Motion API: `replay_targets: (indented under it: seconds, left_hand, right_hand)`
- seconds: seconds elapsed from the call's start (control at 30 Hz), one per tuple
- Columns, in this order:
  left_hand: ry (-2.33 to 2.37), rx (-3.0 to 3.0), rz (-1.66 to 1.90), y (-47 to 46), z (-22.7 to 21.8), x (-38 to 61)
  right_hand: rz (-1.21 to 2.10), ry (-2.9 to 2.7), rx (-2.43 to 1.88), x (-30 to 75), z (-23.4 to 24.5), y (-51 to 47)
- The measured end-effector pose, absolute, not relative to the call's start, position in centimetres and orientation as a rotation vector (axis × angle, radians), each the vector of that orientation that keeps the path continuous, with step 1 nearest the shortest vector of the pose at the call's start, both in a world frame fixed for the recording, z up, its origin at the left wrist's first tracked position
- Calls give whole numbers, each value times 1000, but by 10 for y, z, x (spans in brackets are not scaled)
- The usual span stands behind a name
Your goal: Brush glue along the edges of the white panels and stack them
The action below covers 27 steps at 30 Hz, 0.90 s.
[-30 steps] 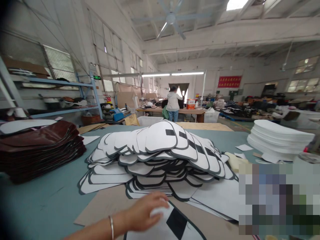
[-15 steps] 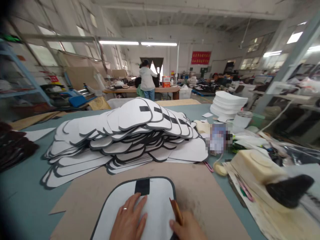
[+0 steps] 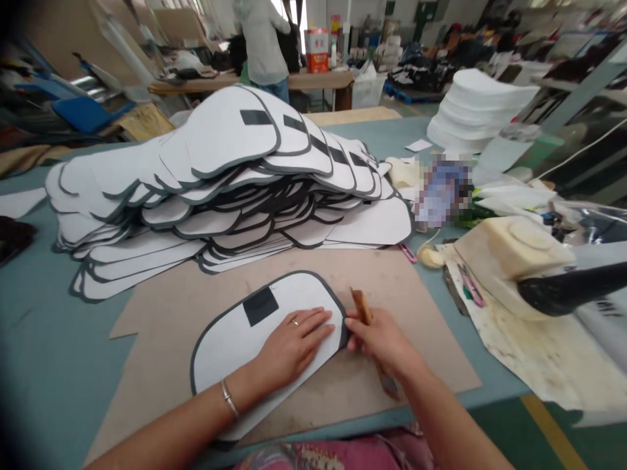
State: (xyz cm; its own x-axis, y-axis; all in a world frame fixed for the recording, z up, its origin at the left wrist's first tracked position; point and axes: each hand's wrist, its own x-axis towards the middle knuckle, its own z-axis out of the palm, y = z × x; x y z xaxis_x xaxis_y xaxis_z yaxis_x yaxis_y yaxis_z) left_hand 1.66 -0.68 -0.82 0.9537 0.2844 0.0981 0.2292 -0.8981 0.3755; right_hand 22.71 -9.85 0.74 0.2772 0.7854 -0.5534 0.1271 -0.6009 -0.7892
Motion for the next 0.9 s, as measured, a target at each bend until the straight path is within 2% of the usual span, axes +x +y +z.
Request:
replay_targets:
  seconds: [0.2, 0.3, 0.43, 0.67, 0.77, 0.9]
  left_hand:
    - [469, 2807, 142, -20, -9, 22]
    - [472, 2835, 120, -26, -10, 26]
    - [418, 2848, 99, -29, -12, 28]
    - [381, 2826, 131, -23, -8, 29]
    - [365, 2859, 145, -23, -8, 28]
    - [356, 2895, 194, -22, -13, 27]
  right_hand:
    - [1443, -331, -1653, 221, 16, -147]
    - [1435, -287, -1590, 210, 16, -162]
    - [1319, -755, -1807, 194, 12, -175]
    - [583, -2118, -2454, 160, 9, -173]
    - [526, -2273, -2434, 167, 12, -173]
    - [527, -1919, -2304, 202, 4, -180]
